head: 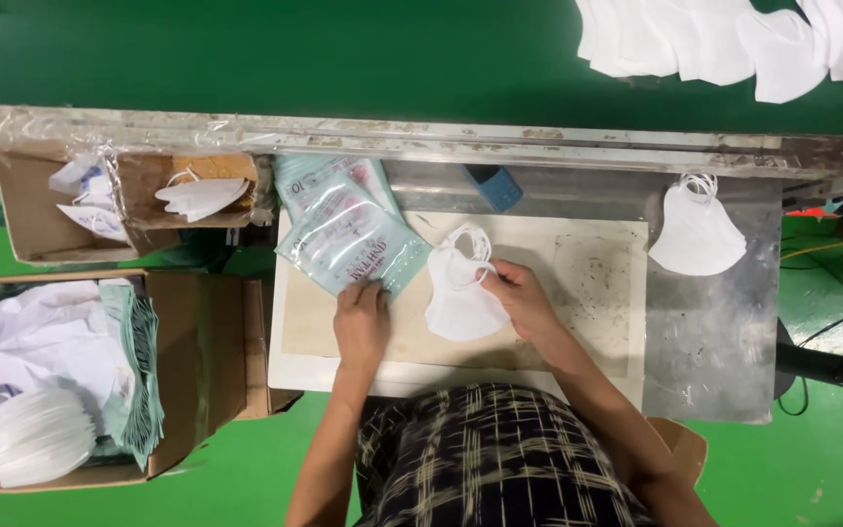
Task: Stacking white fabric face masks and placing them into plastic packaging bags on an industrial conveyor line.
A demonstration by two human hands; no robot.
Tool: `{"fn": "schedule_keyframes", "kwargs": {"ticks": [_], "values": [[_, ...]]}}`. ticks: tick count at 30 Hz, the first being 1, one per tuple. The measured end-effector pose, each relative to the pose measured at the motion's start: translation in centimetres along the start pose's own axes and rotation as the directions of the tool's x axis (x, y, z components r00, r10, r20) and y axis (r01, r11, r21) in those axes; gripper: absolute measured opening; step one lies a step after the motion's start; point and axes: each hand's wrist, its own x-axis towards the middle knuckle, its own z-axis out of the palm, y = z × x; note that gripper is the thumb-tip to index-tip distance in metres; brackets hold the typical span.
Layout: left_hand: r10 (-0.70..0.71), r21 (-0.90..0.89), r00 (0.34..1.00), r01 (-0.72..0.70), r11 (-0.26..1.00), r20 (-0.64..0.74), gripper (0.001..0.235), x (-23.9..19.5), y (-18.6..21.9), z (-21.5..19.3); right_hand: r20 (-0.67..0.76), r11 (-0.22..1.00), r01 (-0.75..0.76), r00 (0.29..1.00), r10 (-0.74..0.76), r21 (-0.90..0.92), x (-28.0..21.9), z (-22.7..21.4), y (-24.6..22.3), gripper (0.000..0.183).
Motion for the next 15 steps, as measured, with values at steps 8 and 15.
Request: {"fn": "schedule_keyframes", "kwargs": {"ticks": [8, 15], "values": [[0.241, 0.116, 0.964, -0.253, 0.96, 0.113, 0.016, -1.7, -1.4, 1.5, 0.116, 0.97, -0.245, 0.963, 0.244, -0.008, 1.4, 3.4, -0.9, 0.039], [-0.139, -0.31, 0.982, 0.173, 0.935, 0.128, 0.008, -2.5, 1.4, 1.0, 0.057, 0.539, 0.08, 0.997, -0.06, -0.839, -3.9, 5.5, -7.7, 0.025]]}}
